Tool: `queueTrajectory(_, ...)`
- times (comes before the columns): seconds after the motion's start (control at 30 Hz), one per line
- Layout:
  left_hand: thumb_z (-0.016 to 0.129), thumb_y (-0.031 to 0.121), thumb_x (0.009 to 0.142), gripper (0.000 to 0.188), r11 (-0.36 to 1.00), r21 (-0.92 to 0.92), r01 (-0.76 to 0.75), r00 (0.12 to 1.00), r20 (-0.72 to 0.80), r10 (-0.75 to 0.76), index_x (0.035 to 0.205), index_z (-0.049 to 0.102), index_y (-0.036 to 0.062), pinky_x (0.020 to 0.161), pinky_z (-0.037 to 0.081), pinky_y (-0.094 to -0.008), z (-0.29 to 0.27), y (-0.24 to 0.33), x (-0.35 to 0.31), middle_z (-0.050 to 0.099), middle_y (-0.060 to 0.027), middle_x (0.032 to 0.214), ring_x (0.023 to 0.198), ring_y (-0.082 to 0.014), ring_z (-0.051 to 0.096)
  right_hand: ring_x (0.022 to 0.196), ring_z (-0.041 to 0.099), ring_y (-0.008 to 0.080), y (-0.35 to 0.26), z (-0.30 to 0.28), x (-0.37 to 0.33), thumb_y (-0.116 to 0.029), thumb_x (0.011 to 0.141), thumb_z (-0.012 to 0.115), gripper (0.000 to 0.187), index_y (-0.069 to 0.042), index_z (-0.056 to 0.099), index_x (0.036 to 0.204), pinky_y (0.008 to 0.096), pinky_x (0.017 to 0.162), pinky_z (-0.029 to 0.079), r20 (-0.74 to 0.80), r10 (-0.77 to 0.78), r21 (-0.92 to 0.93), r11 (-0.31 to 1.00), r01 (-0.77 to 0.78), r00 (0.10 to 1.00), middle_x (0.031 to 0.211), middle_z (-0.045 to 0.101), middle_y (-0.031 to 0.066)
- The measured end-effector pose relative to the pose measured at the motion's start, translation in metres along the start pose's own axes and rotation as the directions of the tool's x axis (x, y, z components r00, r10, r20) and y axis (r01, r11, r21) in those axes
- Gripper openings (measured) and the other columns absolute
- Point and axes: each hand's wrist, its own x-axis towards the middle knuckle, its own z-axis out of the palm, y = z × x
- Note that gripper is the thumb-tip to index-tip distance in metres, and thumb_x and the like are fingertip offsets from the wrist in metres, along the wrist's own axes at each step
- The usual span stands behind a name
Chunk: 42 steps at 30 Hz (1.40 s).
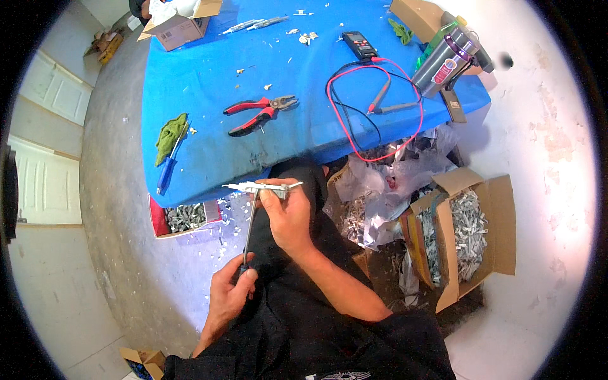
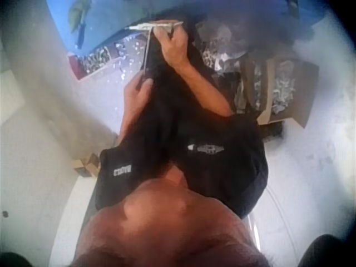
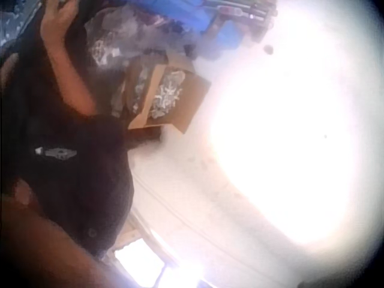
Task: The person disassembles a small metal component by hand using a screwdriver and pliers. The person removes a screw, pulls the components apart, and tests the item using a multimeter.
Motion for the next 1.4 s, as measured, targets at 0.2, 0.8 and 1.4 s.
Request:
queueTrajectory(0.2, 0.063, 0.01, 0.101, 0.038, 0.894, -0.348, 0.282, 0.959, 0.143, -0.247, 0.135, 0.06, -0.006, 0.052, 0.051, -0.0283, -0.006, 0.019, -0.003, 0.068, -0.009, 0.085, 0.065, -0.0119, 0.062, 0.091, 0.068, 0.0149, 0.007, 0.0, 0.001, -0.009, 0.104, 0.061, 0.017, 0.003, 0.056, 0.116, 0.0294, 0.083, 0.056, -0.024, -0.082, -0.048, 0.996, 0.081, 0.996, 0.108, 0.07, 0.013)
queueTrajectory(0.8, 0.068, 0.001, 0.091, 0.058, 0.934, 0.306, -0.184, 0.981, -0.005, 0.195, 0.147, 0.05, -0.0016, 0.09, 0.054, -0.0387, -0.01, 0.019, 0.003, 0.069, -0.0226, 0.117, 0.105, -0.0315, 0.07, 0.082, 0.069, 0.0136, 0.014, -0.008, 0.014, -0.009, 0.101, 0.062, 0.014, 0.003, 0.06, 0.108, 0.0286, 0.075, 0.057, -0.119, 0.015, -0.145, 0.989, -0.033, 0.993, 0.092, 0.071, 0.0093)
queueTrajectory(1.4, 0.067, -0.001, 0.092, 0.046, 0.901, 0.343, -0.266, 0.946, -0.089, 0.313, 0.138, 0.061, -0.0027, 0.082, 0.055, -0.0351, -0.002, 0.009, 0.007, 0.072, -0.0169, 0.105, 0.091, -0.0268, 0.07, 0.101, 0.07, 0.0154, 0.025, -0.008, -0.002, -0.005, 0.101, 0.064, 0.021, 0.004, 0.058, 0.12, 0.029, 0.088, 0.056, -0.008, -0.089, -0.24, 0.967, 0.085, 0.996, 0.116, 0.073, 0.0139)
